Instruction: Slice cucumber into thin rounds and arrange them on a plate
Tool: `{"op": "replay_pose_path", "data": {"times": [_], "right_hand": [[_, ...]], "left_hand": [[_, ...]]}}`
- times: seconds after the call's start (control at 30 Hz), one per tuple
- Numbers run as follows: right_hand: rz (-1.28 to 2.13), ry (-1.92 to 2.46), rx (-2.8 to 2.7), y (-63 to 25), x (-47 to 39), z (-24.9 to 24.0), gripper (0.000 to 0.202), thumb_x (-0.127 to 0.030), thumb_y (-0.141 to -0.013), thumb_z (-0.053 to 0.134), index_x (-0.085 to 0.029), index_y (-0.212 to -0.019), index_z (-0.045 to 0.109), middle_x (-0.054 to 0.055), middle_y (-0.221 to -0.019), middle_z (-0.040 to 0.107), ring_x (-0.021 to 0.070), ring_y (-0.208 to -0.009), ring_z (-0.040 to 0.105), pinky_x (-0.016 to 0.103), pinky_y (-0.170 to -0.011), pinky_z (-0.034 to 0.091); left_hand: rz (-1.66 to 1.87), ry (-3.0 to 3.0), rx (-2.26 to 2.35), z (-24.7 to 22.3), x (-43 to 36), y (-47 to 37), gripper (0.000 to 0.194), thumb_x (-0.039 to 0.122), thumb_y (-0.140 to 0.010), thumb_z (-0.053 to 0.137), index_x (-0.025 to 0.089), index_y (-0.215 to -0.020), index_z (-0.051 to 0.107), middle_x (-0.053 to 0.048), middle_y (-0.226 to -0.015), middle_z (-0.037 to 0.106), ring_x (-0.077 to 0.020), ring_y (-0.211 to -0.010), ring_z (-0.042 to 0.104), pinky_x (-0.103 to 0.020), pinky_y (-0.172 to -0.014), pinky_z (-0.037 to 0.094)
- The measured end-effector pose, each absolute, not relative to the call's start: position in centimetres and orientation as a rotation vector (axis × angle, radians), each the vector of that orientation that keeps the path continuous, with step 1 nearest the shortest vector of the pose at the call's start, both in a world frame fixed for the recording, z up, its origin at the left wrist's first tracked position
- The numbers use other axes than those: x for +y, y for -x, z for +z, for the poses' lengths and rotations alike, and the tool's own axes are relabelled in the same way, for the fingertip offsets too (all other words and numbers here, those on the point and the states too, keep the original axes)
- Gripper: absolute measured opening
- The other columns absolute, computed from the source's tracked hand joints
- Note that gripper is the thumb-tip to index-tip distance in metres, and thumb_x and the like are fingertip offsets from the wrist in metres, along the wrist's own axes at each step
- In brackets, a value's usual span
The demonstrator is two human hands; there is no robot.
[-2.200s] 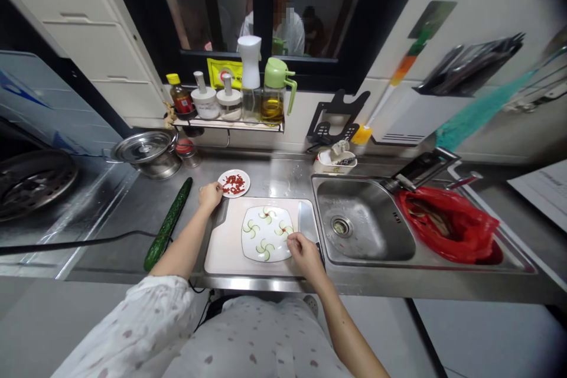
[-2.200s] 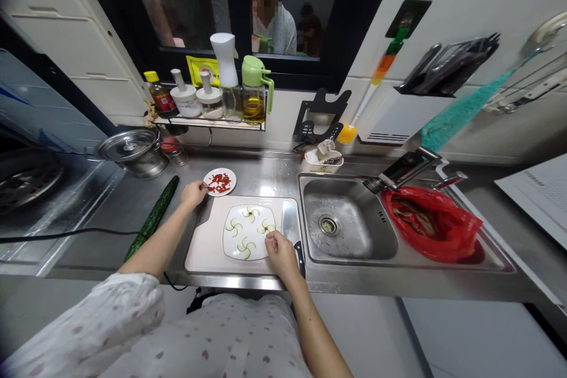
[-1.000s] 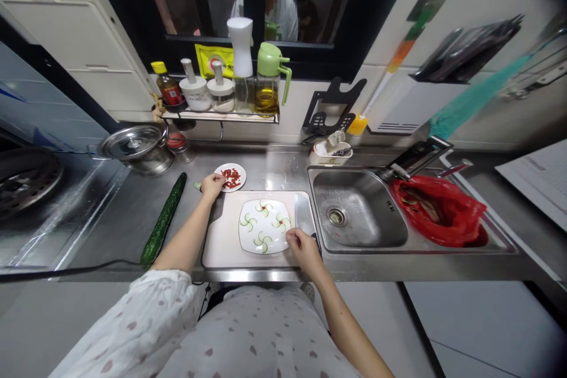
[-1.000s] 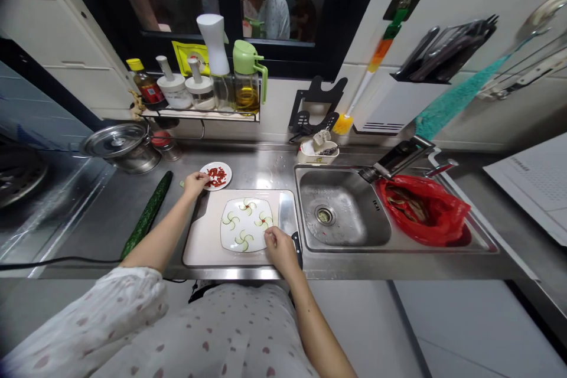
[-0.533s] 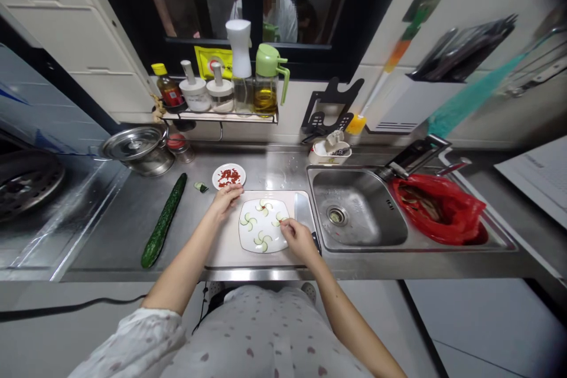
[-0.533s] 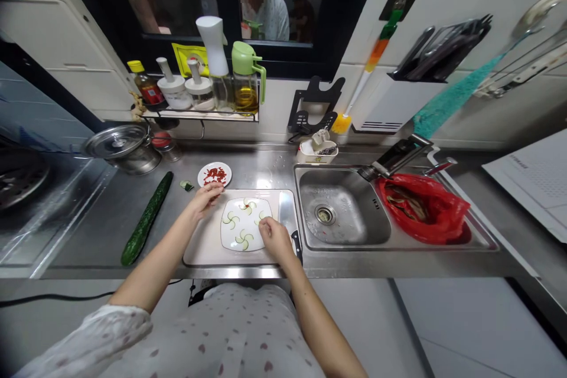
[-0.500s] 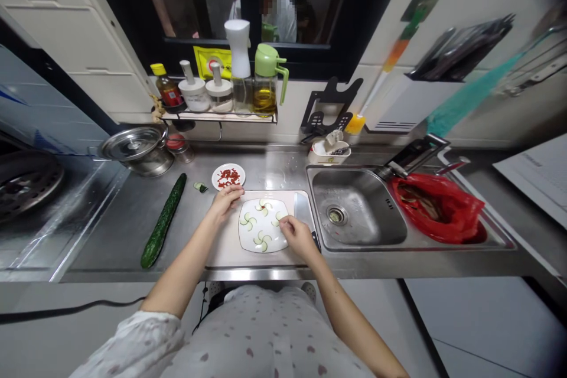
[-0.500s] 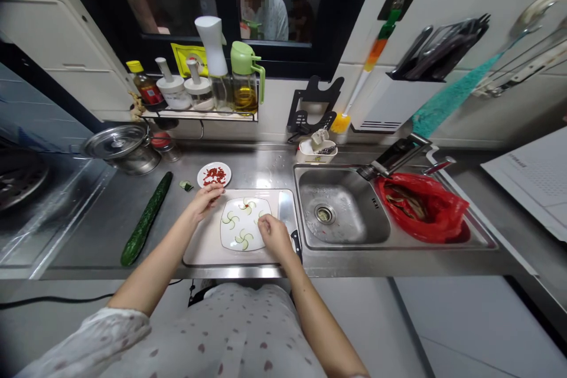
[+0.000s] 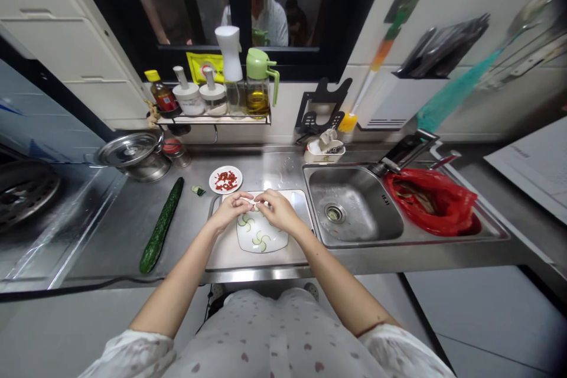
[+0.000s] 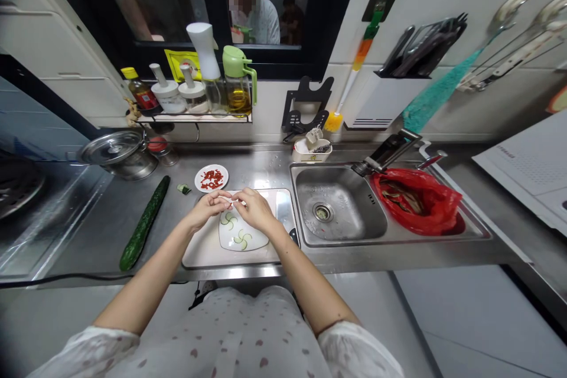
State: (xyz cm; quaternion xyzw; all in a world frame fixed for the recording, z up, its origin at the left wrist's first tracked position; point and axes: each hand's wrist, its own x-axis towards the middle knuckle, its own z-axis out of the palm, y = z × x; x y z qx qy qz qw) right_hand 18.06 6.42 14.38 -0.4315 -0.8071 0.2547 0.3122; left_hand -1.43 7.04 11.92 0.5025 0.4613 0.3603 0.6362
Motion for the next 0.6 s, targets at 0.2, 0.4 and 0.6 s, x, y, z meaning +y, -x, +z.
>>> {"op": "replay_pose_path", "data": {"times": [0.2, 0.4, 0.6], "right_hand": [[0.657, 1.127, -2.254, -18.2, 6.3, 14.4, 0.009, -0.021, -0.086, 0.055, -0.021, -0.087, 0.065, 0.003, -0.089, 0.057, 0.0169, -0.089, 0.051, 0.027, -0.077, 0.039], [0.667, 1.12, -2.326, -18.5, 5.8, 13.8, 0.006, -0.023, -0.085, 0.059, -0.021, -0.086, 0.064, 0.003, -0.089, 0.058, 0.0164, -0.088, 0.051, 0.027, -0.076, 0.038], [0.712, 1.099, -2.372, -18.5, 5.2, 13.0, 0.008, -0.019, -0.084, 0.055, -0.02, -0.083, 0.063, 0.002, -0.083, 0.06, 0.0151, -0.082, 0.053, 0.025, -0.073, 0.036]], "left_hand": [[0.763, -1.202, 1.028, 12.2, 6.6, 1.3, 0.047, 0.04, -0.066, 0.073, 0.018, -0.103, 0.057, -0.003, -0.075, 0.069, -0.0146, -0.072, 0.064, -0.022, -0.064, 0.041], [0.683, -1.23, 0.975, 11.9, 6.3, 1.3, 0.044, 0.037, -0.066, 0.073, 0.017, -0.101, 0.058, -0.003, -0.073, 0.068, -0.0134, -0.069, 0.062, -0.025, -0.071, 0.044], [0.656, -1.257, 0.959, 11.1, 5.4, 1.2, 0.038, 0.033, -0.069, 0.07, 0.016, -0.101, 0.059, -0.002, -0.07, 0.066, -0.012, -0.067, 0.06, -0.024, -0.069, 0.043]]}}
